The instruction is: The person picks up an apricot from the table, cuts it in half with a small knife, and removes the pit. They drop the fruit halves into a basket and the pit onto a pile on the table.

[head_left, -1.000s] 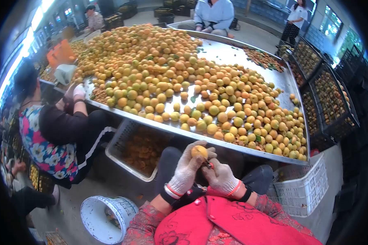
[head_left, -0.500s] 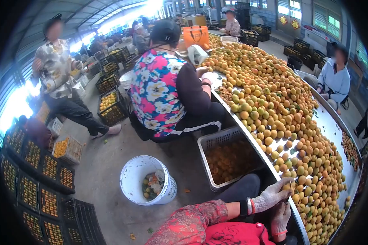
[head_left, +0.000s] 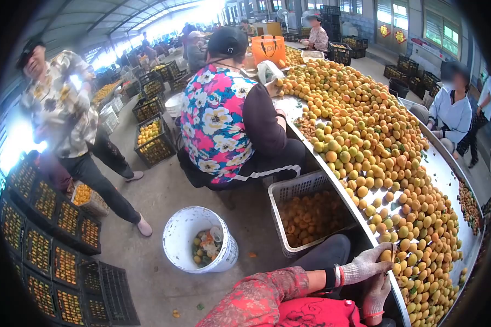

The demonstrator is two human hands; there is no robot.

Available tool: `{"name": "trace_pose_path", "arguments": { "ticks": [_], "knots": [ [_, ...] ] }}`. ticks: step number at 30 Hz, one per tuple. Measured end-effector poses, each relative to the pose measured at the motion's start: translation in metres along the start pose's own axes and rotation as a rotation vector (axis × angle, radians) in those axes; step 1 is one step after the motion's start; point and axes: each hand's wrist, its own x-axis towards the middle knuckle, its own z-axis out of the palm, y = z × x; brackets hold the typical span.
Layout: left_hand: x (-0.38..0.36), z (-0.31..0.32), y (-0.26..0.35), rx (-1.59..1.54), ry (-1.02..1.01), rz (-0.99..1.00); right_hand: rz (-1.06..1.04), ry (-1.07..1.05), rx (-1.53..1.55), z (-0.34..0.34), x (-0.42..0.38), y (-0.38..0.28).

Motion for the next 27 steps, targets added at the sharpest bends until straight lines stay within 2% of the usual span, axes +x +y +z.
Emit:
{"name": "trace_pose_path", "arguments": {
  "ticks": [2,5,7,8,9,10,11,12,13,15,17,21,24,27],
  "knots": [
    [0.000,-0.001,-0.003,0.124,0.037,0.051,0.004,0.008,0.064,0.003,0.001,0.003],
    [-0.006,0.012,0.003,-0.042,0.149,-0.047,-0.034,0.074,0.054,0.019,-0.002,0.002],
    [-0.004,0.031,-0.008,-0.468,0.245,-0.111,-0.002,0.130,-0.075,0.024,-0.003,0.007],
    [-0.005,0.030,-0.016,-0.555,0.254,-0.162,-0.151,0.094,-0.501,0.019,-0.002,0.014],
    [-0.009,0.023,-0.017,-0.534,0.206,-0.152,-0.286,0.020,-0.654,0.020,0.000,0.005],
    [-0.013,0.011,0.010,-0.494,0.103,-0.246,-0.067,0.058,-0.517,0.026,-0.003,-0.010],
    [-0.013,0.006,0.019,-0.553,0.074,-0.262,0.008,0.028,-0.507,0.027,-0.004,-0.032],
    [-0.010,-0.001,-0.014,-0.497,-0.057,-0.145,-0.155,-0.053,-0.673,0.016,-0.003,-0.026],
    [-0.012,-0.004,-0.001,-0.487,0.017,-0.128,-0.188,0.014,-0.580,0.018,-0.003,-0.044],
    [-0.008,-0.002,0.016,-0.343,-0.006,-0.032,-0.057,0.051,-0.350,0.016,-0.008,-0.042],
    [-0.011,-0.001,0.017,-0.401,-0.087,-0.069,-0.006,0.044,-0.374,0.010,-0.011,-0.053],
    [-0.011,0.010,0.024,-0.578,-0.062,-0.261,0.000,0.114,-0.294,0.018,-0.011,-0.049],
    [-0.014,0.017,0.020,-0.741,-0.034,-0.325,-0.175,0.158,-0.362,0.017,-0.011,-0.030],
    [-0.010,0.011,0.019,-0.595,-0.101,-0.237,-0.068,0.076,-0.298,0.010,-0.014,-0.034]
  ]
}}
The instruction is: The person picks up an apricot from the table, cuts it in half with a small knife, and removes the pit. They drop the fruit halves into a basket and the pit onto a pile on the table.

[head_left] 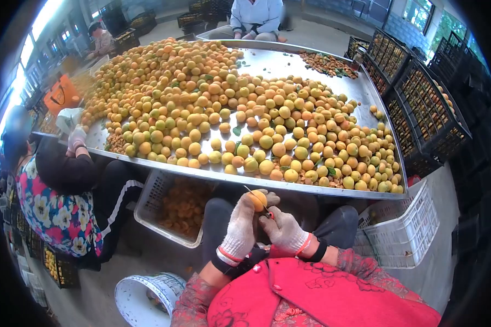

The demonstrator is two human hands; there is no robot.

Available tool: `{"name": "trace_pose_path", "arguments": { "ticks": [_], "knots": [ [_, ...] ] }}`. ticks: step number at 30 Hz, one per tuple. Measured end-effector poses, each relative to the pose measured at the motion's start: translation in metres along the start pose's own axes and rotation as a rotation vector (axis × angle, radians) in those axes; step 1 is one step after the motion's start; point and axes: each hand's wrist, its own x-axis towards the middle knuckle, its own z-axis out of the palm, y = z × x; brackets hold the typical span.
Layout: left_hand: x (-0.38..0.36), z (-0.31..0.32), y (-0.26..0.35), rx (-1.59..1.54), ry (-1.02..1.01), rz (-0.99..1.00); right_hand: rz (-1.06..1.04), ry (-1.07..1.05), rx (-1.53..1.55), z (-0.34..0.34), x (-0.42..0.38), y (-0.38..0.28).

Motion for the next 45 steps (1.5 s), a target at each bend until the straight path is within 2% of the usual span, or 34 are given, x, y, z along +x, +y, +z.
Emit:
{"name": "trace_pose_path", "arguments": {
  "ticks": [1,4,7,9,11,14,15,17,18,20,22,23,24,25,27,30,36,38,39,41,45],
  "knots": [
    [0.002,-0.007,0.000,0.268,-0.035,0.112,0.110,-0.074,0.011,-0.007,0.003,-0.010],
    [0.005,-0.006,0.001,0.279,0.021,0.130,0.022,-0.059,0.026,-0.009,0.005,-0.015],
    [0.003,0.008,0.005,0.044,0.043,0.045,-0.085,0.055,-0.111,-0.004,0.003,-0.004],
    [0.004,0.016,-0.005,-0.129,0.093,-0.029,-0.115,0.104,-0.080,0.003,0.001,0.009],
    [0.006,0.015,-0.007,-0.174,0.096,-0.073,-0.127,0.161,-0.076,0.005,0.000,0.013],
    [0.008,0.014,-0.009,-0.199,0.076,-0.123,-0.154,0.094,-0.067,0.000,-0.003,0.015],
    [0.010,0.013,-0.009,-0.201,0.065,-0.131,-0.099,0.092,-0.052,-0.002,-0.004,0.012],
    [0.010,0.009,-0.008,-0.002,0.059,-0.083,0.007,0.086,-0.021,-0.004,-0.004,0.003],
    [0.011,0.008,-0.007,0.097,0.056,-0.057,-0.013,0.078,-0.057,-0.005,-0.003,0.004],
    [0.010,0.009,-0.008,0.012,0.049,-0.111,-0.052,0.054,-0.127,-0.009,-0.005,0.010],
    [0.011,0.009,-0.010,-0.072,0.061,-0.128,-0.256,-0.034,-0.379,-0.013,-0.005,0.020],
    [0.014,0.002,-0.016,-0.065,0.035,-0.115,-0.324,-0.029,-0.404,-0.010,-0.007,0.030],
    [0.015,-0.004,-0.023,-0.059,0.046,-0.105,-0.220,-0.068,-0.388,-0.009,-0.008,0.029],
    [0.015,-0.003,-0.021,-0.053,0.084,-0.139,0.082,-0.029,-0.108,-0.004,-0.011,0.027],
    [0.017,0.003,-0.016,-0.042,0.150,-0.163,0.209,-0.130,0.055,-0.006,-0.008,0.024],
    [0.017,0.003,-0.017,-0.065,0.170,-0.163,0.317,-0.246,0.246,-0.010,-0.007,0.031],
    [0.017,-0.004,-0.031,-0.094,0.082,-0.138,0.493,-0.242,0.421,-0.022,-0.015,-0.007],
    [0.020,-0.005,-0.035,-0.066,0.045,-0.130,0.197,-0.241,0.295,-0.021,-0.021,0.015],
    [0.018,0.002,-0.026,-0.030,0.050,-0.165,0.191,-0.253,0.338,-0.021,-0.019,0.015],
    [0.016,0.004,-0.023,0.033,0.009,-0.119,0.541,-0.220,0.618,-0.027,-0.024,0.002],
    [0.013,-0.001,-0.025,0.030,-0.105,-0.054,0.476,-0.213,0.554,-0.027,-0.023,0.002]
  ]
}}
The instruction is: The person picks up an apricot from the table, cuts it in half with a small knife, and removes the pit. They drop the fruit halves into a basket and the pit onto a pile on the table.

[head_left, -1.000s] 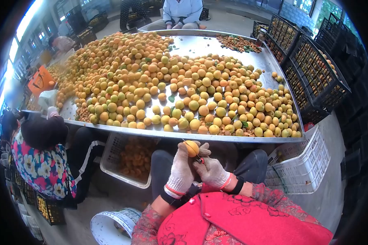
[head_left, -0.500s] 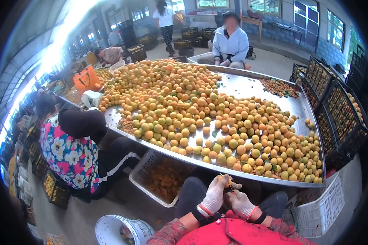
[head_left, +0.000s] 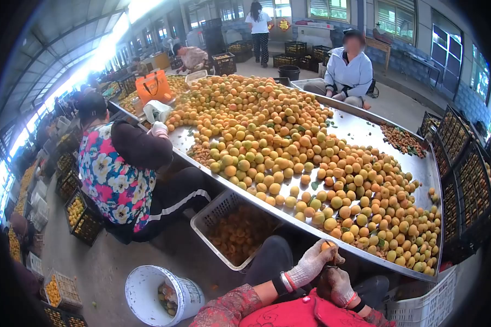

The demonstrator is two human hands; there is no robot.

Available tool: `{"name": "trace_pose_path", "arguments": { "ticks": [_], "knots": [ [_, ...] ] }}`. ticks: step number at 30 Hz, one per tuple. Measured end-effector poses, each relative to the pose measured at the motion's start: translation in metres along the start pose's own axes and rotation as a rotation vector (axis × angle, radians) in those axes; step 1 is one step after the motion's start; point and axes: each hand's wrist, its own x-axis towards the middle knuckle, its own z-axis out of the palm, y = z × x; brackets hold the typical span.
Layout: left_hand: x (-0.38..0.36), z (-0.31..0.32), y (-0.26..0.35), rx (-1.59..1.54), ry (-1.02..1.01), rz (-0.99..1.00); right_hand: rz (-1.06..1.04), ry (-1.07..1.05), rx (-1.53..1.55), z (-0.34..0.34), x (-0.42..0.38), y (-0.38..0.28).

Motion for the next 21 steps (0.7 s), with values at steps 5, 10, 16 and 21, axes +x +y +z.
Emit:
{"name": "trace_pose_path", "arguments": {
  "ticks": [5,10,16,21],
  "knots": [
    [-0.001,-0.003,0.003,0.010,0.003,0.019,-0.287,0.200,-0.301,0.014,0.001,-0.007],
    [0.004,-0.013,-0.012,0.007,0.116,0.083,-0.361,0.412,-0.099,0.002,0.009,-0.013],
    [0.006,-0.001,-0.027,-0.103,-0.044,-0.053,-0.670,0.559,-0.420,-0.012,0.034,-0.028],
    [0.016,-0.008,-0.049,0.024,-0.107,-0.067,-0.723,0.563,-0.555,-0.011,0.037,-0.026]
  ]
}}
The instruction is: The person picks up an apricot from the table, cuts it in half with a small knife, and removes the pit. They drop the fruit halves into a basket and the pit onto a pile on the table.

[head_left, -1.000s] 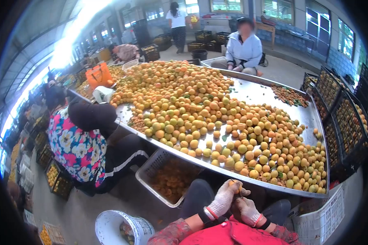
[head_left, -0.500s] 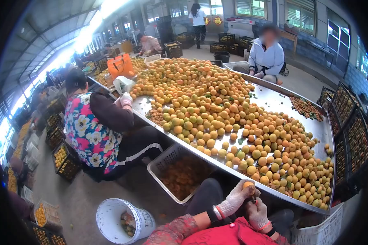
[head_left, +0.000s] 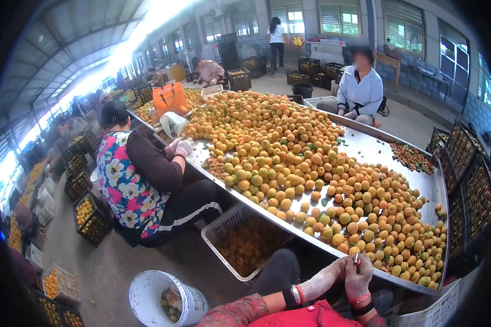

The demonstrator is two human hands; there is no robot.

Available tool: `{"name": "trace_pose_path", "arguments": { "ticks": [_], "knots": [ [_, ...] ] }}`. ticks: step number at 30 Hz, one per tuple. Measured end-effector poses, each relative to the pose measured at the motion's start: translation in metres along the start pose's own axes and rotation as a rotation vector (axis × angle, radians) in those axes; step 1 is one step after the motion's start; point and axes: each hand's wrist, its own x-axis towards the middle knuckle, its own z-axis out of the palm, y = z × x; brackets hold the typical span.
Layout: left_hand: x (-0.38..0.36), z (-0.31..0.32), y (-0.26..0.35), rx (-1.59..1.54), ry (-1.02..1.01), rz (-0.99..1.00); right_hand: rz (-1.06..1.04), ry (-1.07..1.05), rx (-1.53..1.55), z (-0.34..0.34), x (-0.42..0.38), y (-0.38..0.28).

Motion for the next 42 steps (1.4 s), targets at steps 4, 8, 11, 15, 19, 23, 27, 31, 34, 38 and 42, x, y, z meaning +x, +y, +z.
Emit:
{"name": "trace_pose_path", "arguments": {
  "ticks": [4,8,11,15,19,23,27,31,34,38,42],
  "knots": [
    [-0.004,0.000,0.001,0.250,0.045,0.068,-0.035,0.082,0.023,0.003,-0.005,0.006],
    [-0.016,0.022,0.030,0.255,0.116,-0.055,0.051,0.049,0.017,0.004,-0.012,0.033],
    [-0.013,0.009,0.012,0.253,0.133,0.092,0.058,0.092,0.122,0.010,-0.006,0.024],
    [-0.013,0.017,0.025,0.464,0.205,0.085,0.279,0.093,0.319,0.012,0.000,0.036],
    [-0.005,0.002,0.000,0.427,0.169,0.125,0.286,0.080,0.378,0.016,0.000,0.026],
    [-0.003,-0.006,-0.013,0.380,0.112,-0.004,0.198,0.102,0.313,0.014,-0.001,0.021],
    [-0.009,0.012,0.000,0.261,0.166,-0.080,0.166,0.105,0.301,0.011,0.003,0.009],
    [-0.007,0.019,0.011,0.442,0.225,-0.058,0.300,0.102,0.479,0.011,0.010,0.009],
    [0.000,0.010,-0.008,0.621,0.245,0.205,0.268,0.165,0.506,0.021,0.009,0.014],
    [0.006,0.004,-0.018,0.587,0.276,0.174,0.232,0.156,0.398,0.021,0.009,0.017],
    [0.011,0.001,-0.031,0.449,0.288,0.225,0.129,0.165,0.268,0.023,0.009,0.011]
  ]
}}
